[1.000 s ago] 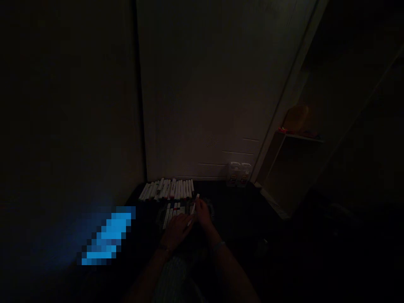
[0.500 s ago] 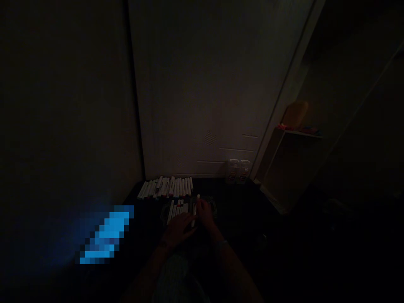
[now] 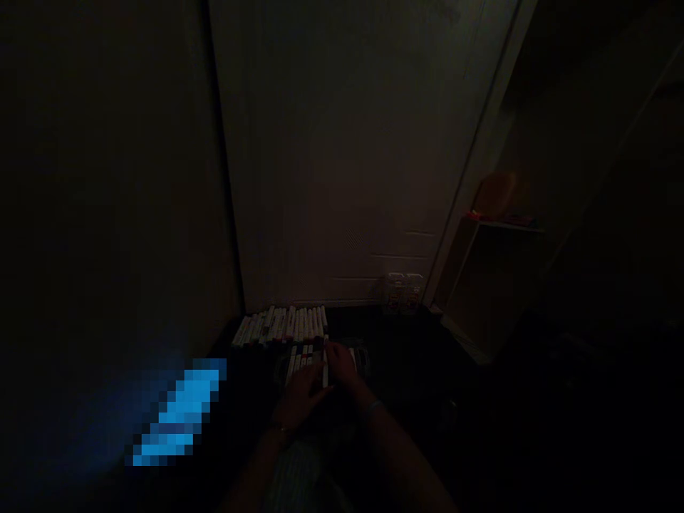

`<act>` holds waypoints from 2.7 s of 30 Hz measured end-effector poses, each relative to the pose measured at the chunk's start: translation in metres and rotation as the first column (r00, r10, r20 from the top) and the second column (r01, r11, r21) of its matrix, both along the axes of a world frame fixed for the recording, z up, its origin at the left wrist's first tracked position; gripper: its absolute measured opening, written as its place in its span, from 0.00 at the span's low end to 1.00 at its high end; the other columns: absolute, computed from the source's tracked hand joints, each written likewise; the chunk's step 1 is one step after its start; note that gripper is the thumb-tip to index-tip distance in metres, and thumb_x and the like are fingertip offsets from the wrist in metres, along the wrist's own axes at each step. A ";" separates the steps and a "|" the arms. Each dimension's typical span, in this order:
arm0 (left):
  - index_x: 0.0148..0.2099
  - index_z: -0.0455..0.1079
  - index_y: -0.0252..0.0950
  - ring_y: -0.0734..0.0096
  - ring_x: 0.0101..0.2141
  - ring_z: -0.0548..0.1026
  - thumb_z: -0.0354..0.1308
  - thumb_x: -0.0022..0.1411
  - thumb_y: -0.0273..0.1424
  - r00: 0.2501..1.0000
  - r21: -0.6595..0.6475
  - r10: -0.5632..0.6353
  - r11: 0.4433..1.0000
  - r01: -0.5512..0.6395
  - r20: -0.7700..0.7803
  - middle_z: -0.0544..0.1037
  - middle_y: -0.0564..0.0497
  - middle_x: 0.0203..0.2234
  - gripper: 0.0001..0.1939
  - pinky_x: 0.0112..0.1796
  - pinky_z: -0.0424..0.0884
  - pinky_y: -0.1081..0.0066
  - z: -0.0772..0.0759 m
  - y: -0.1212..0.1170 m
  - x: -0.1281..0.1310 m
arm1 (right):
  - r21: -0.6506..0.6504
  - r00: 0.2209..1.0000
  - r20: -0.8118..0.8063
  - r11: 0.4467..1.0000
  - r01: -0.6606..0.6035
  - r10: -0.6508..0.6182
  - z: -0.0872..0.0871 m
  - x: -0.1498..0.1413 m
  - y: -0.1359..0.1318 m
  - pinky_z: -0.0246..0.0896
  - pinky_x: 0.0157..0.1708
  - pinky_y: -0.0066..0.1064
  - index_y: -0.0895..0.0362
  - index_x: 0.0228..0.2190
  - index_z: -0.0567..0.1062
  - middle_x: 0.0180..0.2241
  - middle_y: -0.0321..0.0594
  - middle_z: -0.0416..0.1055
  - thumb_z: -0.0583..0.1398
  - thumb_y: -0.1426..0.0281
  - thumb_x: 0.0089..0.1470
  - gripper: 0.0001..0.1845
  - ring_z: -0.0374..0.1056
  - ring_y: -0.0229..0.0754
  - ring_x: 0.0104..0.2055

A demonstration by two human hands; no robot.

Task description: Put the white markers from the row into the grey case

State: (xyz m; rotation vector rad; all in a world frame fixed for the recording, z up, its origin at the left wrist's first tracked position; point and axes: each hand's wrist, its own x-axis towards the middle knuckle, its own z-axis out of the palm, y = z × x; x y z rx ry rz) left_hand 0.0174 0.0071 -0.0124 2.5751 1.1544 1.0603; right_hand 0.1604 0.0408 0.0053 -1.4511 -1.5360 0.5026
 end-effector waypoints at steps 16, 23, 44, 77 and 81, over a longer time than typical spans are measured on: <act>0.42 0.66 0.37 0.64 0.37 0.69 0.49 0.58 0.41 0.994 0.065 0.065 0.996 -0.060 -0.091 0.73 0.48 0.34 0.15 0.41 0.65 0.63 0.000 0.009 -0.001 | 0.017 0.962 0.275 1.000 -0.007 0.002 -0.007 -0.001 -0.006 0.52 0.26 0.23 0.54 0.32 0.75 0.30 0.38 0.73 0.45 0.57 0.59 0.23 0.67 0.36 0.30; 0.42 0.66 0.36 0.63 0.38 0.69 0.48 0.58 0.38 0.993 0.082 0.084 0.994 -0.077 -0.086 0.72 0.48 0.34 0.14 0.41 0.65 0.62 0.007 0.003 0.000 | 0.004 0.963 0.269 1.000 0.020 -0.020 -0.005 -0.002 -0.007 0.53 0.29 0.23 0.55 0.33 0.73 0.31 0.37 0.73 0.45 0.56 0.59 0.22 0.67 0.36 0.32; 0.45 0.66 0.40 0.64 0.43 0.68 0.47 0.59 0.32 0.994 0.186 -0.007 0.982 0.028 -0.113 0.73 0.50 0.41 0.13 0.46 0.63 0.61 0.006 0.001 0.000 | -0.010 0.989 0.144 0.999 0.048 -0.046 0.002 0.001 -0.013 0.54 0.29 0.23 0.53 0.39 0.70 0.32 0.35 0.71 0.48 0.55 0.57 0.19 0.66 0.35 0.32; 0.43 0.66 0.38 0.62 0.40 0.68 0.50 0.57 0.39 0.991 0.152 0.015 0.988 0.006 -0.137 0.72 0.48 0.38 0.14 0.42 0.64 0.61 0.008 -0.002 0.001 | -0.002 0.968 -0.252 1.000 0.010 -0.010 -0.008 0.006 0.001 0.62 0.34 0.28 0.52 0.51 0.61 0.33 0.35 0.72 0.51 0.62 0.55 0.22 0.68 0.37 0.34; 0.39 0.67 0.39 0.60 0.41 0.67 0.50 0.57 0.41 0.986 0.200 0.051 0.980 -0.019 -0.156 0.73 0.48 0.37 0.13 0.43 0.62 0.59 0.012 -0.004 0.002 | 0.005 0.976 -0.218 1.000 -0.001 0.002 -0.007 0.005 0.000 0.62 0.34 0.27 0.51 0.51 0.61 0.33 0.35 0.72 0.50 0.62 0.56 0.21 0.68 0.36 0.35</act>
